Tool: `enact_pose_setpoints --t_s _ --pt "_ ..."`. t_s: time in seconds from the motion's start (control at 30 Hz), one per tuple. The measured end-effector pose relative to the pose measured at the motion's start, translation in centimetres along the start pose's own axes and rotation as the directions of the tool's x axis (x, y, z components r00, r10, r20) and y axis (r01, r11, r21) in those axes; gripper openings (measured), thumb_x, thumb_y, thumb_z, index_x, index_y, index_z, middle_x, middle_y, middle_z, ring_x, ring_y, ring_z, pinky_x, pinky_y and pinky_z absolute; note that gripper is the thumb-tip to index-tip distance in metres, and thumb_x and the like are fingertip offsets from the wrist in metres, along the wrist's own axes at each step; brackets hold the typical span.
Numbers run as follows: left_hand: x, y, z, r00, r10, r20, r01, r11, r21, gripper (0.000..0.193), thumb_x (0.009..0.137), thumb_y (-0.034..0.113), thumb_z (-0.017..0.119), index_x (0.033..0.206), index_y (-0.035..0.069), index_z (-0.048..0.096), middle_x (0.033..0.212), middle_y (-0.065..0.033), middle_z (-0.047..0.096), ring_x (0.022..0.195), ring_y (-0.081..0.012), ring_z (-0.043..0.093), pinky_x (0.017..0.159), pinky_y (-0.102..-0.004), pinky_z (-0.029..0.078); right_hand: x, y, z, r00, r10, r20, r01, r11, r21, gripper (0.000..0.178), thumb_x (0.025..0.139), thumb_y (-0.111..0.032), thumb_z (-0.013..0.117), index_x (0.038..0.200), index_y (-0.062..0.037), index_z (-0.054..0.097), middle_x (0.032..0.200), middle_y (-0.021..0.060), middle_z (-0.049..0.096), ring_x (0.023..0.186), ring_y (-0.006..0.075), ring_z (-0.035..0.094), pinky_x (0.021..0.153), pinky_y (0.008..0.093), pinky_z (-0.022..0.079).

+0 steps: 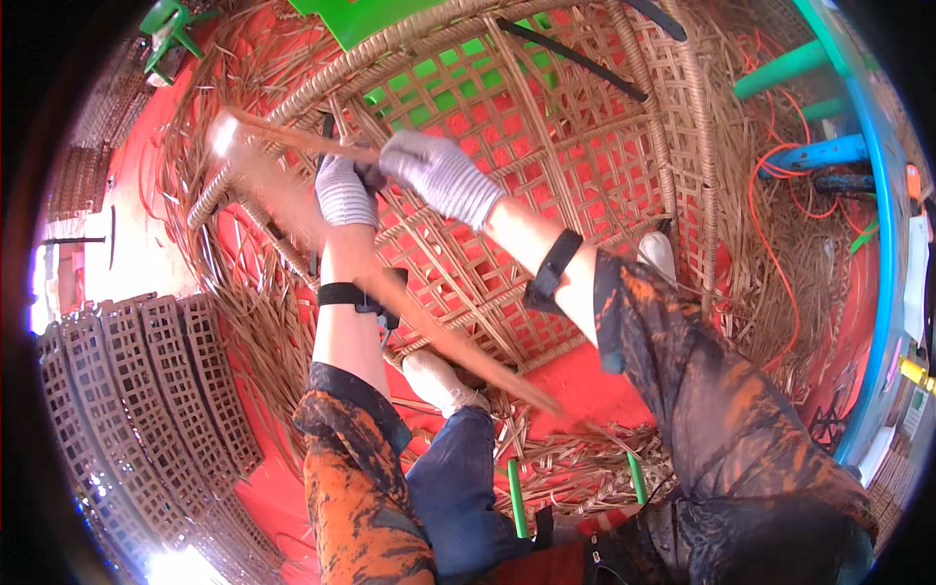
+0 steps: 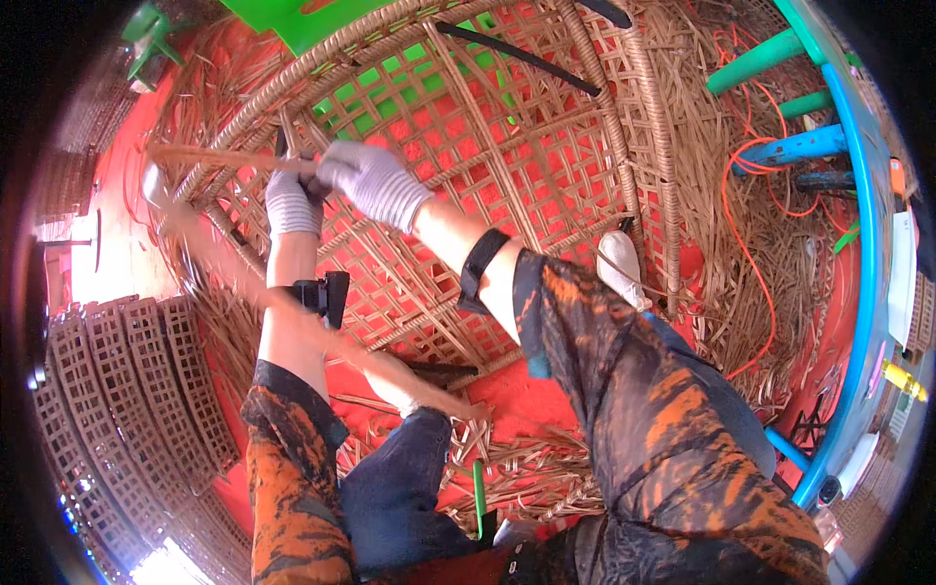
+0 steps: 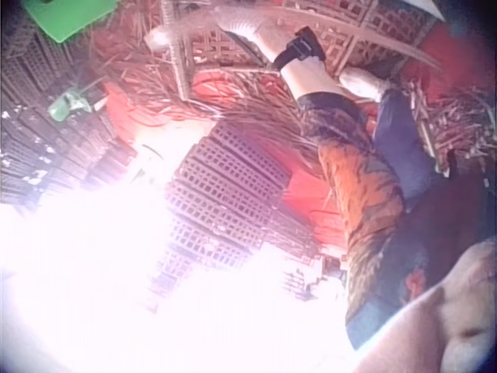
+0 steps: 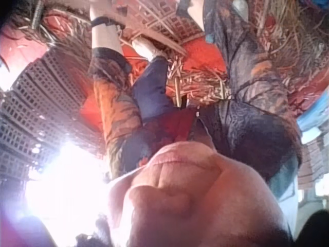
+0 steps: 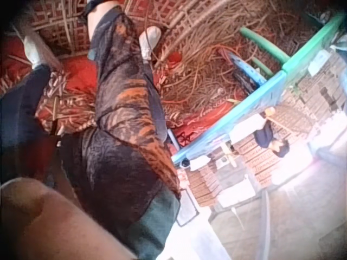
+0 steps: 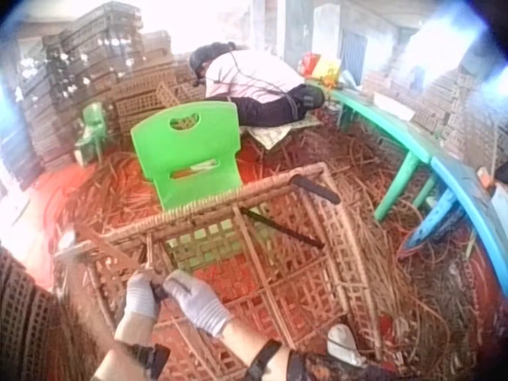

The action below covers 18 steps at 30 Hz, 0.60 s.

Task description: The person weaves a wicker chair by threading cane strips through the frame, pulling them tight, and tucking the ends into the weave. They rotate the chair to work on different sections, including the seat, backrest, and bottom.

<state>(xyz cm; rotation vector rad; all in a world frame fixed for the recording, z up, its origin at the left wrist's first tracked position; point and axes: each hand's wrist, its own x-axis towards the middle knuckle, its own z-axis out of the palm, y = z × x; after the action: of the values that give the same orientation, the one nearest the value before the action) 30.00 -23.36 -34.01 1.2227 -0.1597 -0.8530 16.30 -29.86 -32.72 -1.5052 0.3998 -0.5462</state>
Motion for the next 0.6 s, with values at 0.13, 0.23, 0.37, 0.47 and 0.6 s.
enact_pose_setpoints --t_s 0.13,0.23,0.37,0.47,0.6 --pt "2.7 -1.7 -0.3 1.0 -0.026 -0.015 0.024 0.993 -0.115 0.01 0.093 0.012 0.047 0.085 0.007 0.052 0.066 -0.0008 0.051 0.044 -0.0088 0.038 0.039 -0.0251 0.032 -2.4 0.2 0.2 0.997 0.024 -0.077 -0.03 0.997 -0.076 0.013 0.089 -0.015 0.058 0.092 -0.003 0.061 0.076 0.0074 0.058 0.072 0.013 0.054 0.069 0.0288 0.046" --pt "4.1 -0.1 -0.9 0.998 -0.014 -0.054 0.009 0.996 -0.088 0.013 0.093 0.011 0.045 0.083 0.008 0.051 0.064 -0.0003 0.049 0.044 -0.0083 0.037 0.037 -0.0252 0.03 -3.7 0.1 1.3 0.998 0.027 -0.051 -0.031 0.996 -0.078 0.013 0.089 -0.016 0.059 0.091 -0.0031 0.06 0.074 0.0102 0.058 0.069 0.0166 0.056 0.066 0.0308 0.046" --pt "4.9 -1.7 1.5 0.999 -0.035 0.006 0.035 0.999 -0.002 0.015 0.092 0.011 0.048 0.077 0.009 0.052 0.056 0.0005 0.046 0.04 -0.0101 0.037 0.035 -0.0265 0.028 -6.0 1.3 -1.3 0.995 -0.098 -0.019 0.092 0.974 -0.206 0.014 0.089 -0.017 0.059 0.09 -0.0025 0.06 0.075 0.0132 0.058 0.067 0.0215 0.055 0.064 0.0327 0.046" --pt "5.8 0.9 0.9 0.992 -0.063 -0.112 0.076 0.99 0.115 0.016 0.089 0.012 0.049 0.074 0.009 0.052 0.054 -0.0005 0.046 0.038 -0.0126 0.04 0.035 -0.0279 0.032 -7.2 0.3 0.4 0.997 -0.073 -0.007 0.07 0.978 -0.197 0.019 0.089 -0.02 0.058 0.091 -0.0014 0.06 0.073 0.0123 0.057 0.067 0.0182 0.055 0.064 0.0311 0.046" --pt "5.3 1.2 0.7 0.992 -0.011 -0.123 0.034 0.982 0.188 0.015 0.088 0.015 0.052 0.077 0.006 0.056 0.056 -0.0044 0.051 0.041 -0.0175 0.048 0.037 -0.0324 0.039 -8.4 -0.6 0.6 0.996 0.083 0.03 -0.076 0.981 -0.181 0.019 0.089 -0.021 0.058 0.09 -0.0021 0.06 0.072 0.013 0.056 0.065 0.0191 0.057 0.062 0.0321 0.045"
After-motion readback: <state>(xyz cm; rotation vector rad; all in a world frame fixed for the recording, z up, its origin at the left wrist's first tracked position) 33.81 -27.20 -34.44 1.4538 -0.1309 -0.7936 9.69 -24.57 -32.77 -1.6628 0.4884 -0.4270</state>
